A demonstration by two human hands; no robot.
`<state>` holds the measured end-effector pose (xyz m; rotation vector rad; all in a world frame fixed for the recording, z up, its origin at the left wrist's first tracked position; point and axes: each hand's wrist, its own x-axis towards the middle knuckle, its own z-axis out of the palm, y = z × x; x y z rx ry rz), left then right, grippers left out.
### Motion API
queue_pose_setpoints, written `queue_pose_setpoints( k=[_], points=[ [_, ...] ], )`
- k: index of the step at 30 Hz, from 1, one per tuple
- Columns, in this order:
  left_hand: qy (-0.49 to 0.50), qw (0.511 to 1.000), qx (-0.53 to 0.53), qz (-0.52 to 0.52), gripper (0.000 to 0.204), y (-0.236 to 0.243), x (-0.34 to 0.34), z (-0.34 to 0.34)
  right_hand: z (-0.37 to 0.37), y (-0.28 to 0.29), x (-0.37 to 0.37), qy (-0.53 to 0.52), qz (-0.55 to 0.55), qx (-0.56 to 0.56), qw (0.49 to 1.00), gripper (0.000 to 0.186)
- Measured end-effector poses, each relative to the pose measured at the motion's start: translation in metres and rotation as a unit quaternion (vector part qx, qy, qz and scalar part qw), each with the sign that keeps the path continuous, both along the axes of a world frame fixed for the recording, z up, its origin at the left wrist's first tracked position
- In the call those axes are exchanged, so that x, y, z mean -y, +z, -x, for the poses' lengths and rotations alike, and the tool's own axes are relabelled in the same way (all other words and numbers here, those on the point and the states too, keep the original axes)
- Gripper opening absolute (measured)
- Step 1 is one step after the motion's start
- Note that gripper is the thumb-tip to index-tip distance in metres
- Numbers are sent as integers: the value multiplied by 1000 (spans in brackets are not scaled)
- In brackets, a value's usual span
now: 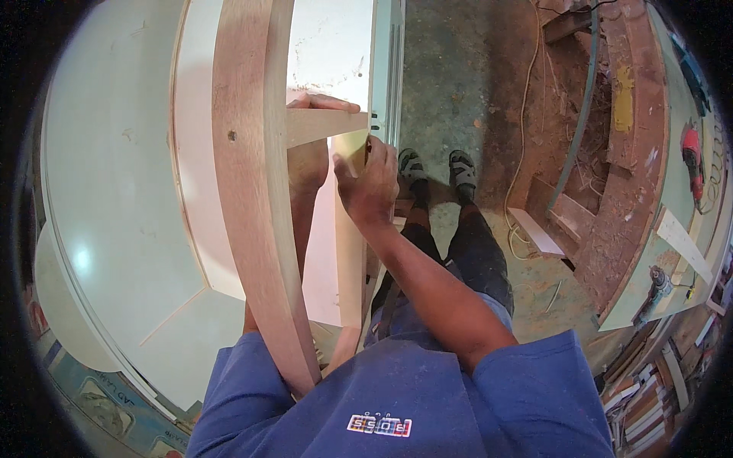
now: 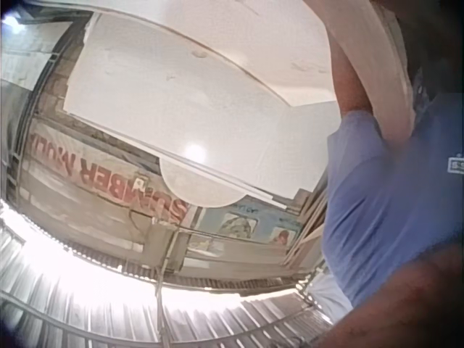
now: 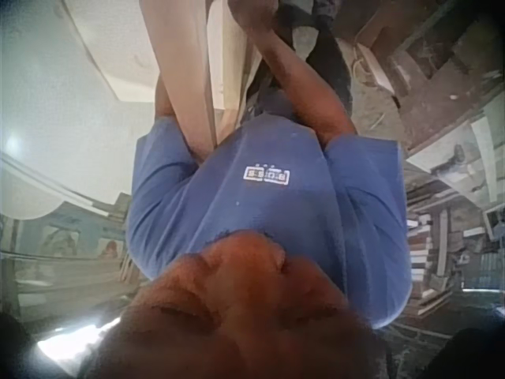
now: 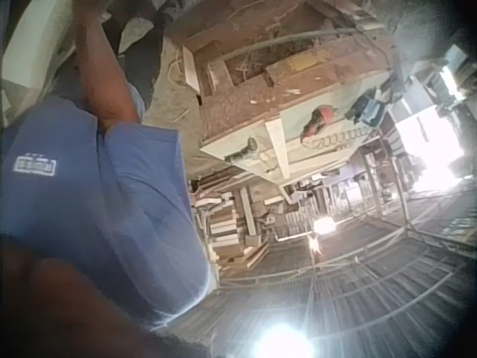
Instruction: The person aligns wooden frame pieces onto a cabinet structure and fastens them using a nail gun.
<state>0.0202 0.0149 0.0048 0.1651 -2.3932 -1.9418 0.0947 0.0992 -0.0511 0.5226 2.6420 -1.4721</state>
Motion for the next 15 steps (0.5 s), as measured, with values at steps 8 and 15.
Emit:
queue_pose_setpoints(
  k=[8,15],
  points=[
    [-57,983,-99,-145,54,-14,6,4,-2,0,-2,7,-8,-41,999,45],
    [-71,985,-151,-38,50,-8,8,2,-1,-3,0,-12,-21,-59,998,38]
  ],
)
